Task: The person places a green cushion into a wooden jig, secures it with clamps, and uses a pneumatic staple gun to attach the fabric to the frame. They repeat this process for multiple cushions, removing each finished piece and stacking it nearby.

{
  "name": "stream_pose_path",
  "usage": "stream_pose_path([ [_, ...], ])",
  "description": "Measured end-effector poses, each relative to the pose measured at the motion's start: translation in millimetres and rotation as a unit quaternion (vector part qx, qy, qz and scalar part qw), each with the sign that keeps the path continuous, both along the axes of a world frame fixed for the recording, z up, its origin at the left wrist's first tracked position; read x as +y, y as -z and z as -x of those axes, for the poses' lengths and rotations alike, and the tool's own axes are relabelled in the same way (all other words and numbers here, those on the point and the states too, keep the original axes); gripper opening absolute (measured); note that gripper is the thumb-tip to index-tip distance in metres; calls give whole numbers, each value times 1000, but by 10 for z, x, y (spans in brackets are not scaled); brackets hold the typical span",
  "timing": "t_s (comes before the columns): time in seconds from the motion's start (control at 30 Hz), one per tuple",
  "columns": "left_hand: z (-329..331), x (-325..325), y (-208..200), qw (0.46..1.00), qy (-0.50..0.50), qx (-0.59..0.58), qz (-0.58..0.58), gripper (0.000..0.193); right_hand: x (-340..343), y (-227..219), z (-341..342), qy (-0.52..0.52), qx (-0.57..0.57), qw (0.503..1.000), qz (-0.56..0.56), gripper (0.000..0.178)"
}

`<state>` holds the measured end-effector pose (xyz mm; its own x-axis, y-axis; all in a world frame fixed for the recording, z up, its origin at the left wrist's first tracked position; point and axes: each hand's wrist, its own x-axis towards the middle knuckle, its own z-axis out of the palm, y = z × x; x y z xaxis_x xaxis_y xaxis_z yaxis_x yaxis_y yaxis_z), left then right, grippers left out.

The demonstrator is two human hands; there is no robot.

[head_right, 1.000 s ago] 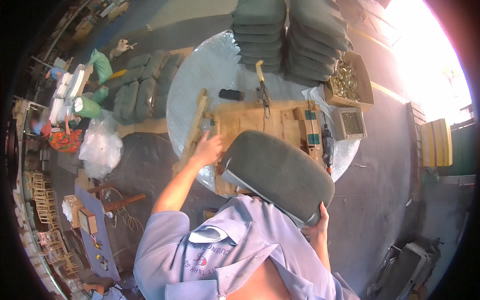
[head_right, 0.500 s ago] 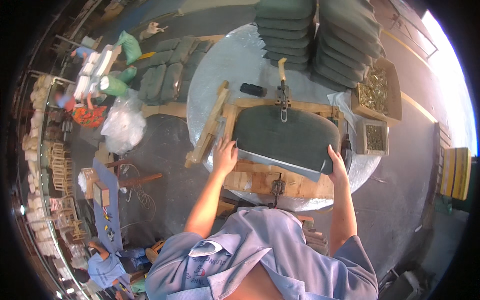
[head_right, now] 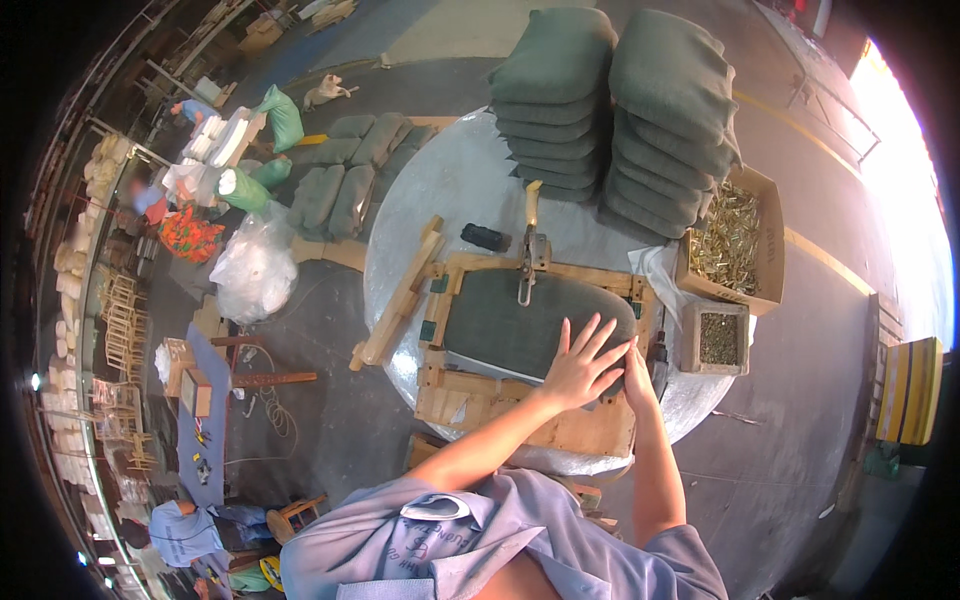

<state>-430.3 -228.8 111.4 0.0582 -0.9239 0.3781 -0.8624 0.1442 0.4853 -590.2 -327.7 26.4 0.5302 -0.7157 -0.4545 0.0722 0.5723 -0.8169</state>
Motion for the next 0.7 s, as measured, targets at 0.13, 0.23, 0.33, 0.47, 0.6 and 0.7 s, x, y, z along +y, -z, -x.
stream_pose_path([
  [0.13, -146, -644, -12, 990, 64, -58, -108, 56, -332, 192, 319, -123, 75, 989, 10, 50],
  [0.23, -234, -870, 11, 978, 98, -114, -143, 48, -420, 155, 299, -42, 193, 936, 290, 32],
  [0.33, -304, -1002, 137, 960, 62, -175, -208, 39, -294, -345, 49, 63, 339, 861, 374, 39],
  [0.47, -844, -861, 169, 974, 15, -142, -178, 41, -271, -199, -31, 76, 373, 756, 532, 46],
  [0.6, -694, -429, 133, 980, 59, -116, -150, 49, -285, -99, -12, 84, 378, 780, 491, 44],
  [0.7, -267, -191, 212, 965, 177, -143, -132, 51, -323, -70, 13, 57, 401, 757, 513, 45],
])
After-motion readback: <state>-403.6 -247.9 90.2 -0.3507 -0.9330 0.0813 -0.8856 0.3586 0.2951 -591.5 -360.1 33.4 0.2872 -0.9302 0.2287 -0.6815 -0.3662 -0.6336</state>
